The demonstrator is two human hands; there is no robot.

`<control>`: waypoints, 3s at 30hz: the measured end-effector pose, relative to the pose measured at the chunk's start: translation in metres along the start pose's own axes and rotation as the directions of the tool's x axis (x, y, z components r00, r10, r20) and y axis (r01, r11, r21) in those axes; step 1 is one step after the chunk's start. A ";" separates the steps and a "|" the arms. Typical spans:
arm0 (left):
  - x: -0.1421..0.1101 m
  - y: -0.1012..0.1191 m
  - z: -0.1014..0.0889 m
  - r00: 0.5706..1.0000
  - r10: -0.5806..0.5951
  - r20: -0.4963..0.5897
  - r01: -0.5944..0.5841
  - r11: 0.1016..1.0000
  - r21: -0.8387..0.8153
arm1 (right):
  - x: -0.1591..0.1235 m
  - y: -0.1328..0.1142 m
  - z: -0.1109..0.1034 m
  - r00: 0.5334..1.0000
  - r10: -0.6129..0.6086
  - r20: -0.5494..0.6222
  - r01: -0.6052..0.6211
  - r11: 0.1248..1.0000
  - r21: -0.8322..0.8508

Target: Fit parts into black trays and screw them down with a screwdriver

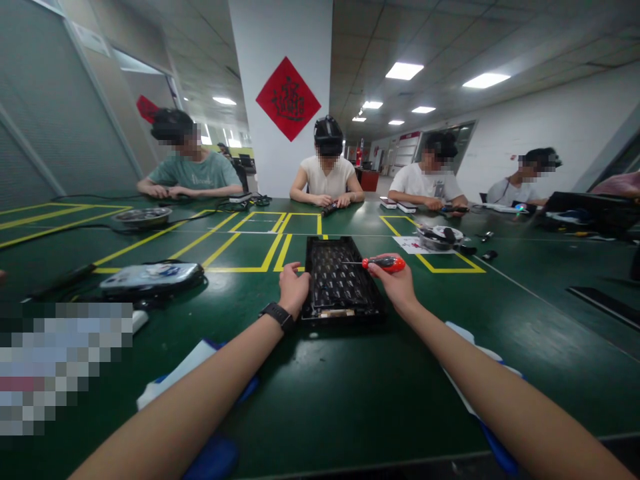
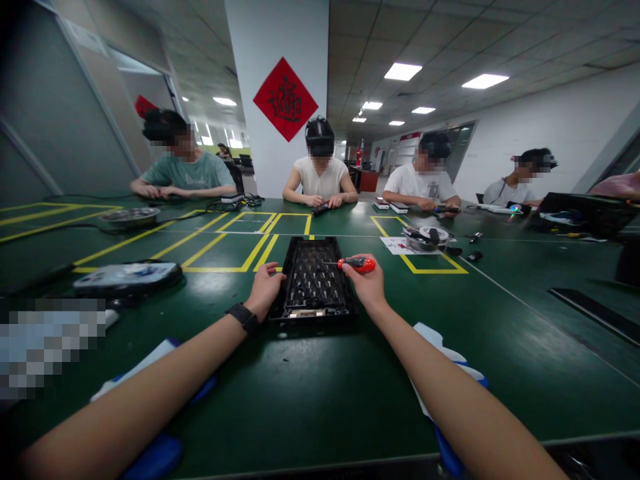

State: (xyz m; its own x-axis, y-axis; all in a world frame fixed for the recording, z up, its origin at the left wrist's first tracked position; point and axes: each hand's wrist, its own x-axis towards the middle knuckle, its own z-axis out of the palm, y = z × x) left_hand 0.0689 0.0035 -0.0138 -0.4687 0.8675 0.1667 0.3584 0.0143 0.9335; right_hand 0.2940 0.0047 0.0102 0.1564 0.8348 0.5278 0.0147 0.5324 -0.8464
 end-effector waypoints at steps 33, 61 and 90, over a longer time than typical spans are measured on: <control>-0.018 0.028 -0.019 0.836 0.452 0.310 -0.508 0.852 0.127 | -0.006 -0.021 0.012 0.968 0.238 0.078 -0.243 0.818 0.522; -0.019 0.025 -0.013 0.726 0.497 0.476 -0.581 0.813 0.036 | -0.022 -0.030 0.028 0.969 0.009 0.246 -0.093 0.939 0.332; -0.015 0.024 -0.010 0.698 0.459 0.549 -0.465 0.874 -0.139 | -0.032 -0.044 0.030 0.945 -0.093 0.315 0.052 0.989 0.136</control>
State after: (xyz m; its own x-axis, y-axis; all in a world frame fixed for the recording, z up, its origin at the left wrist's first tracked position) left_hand 0.0764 -0.0141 0.0098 0.2807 0.8854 0.3706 0.4192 -0.4604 0.7825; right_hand 0.2590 -0.0416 0.0327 -0.1646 0.7832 0.5996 -0.1115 0.5892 -0.8002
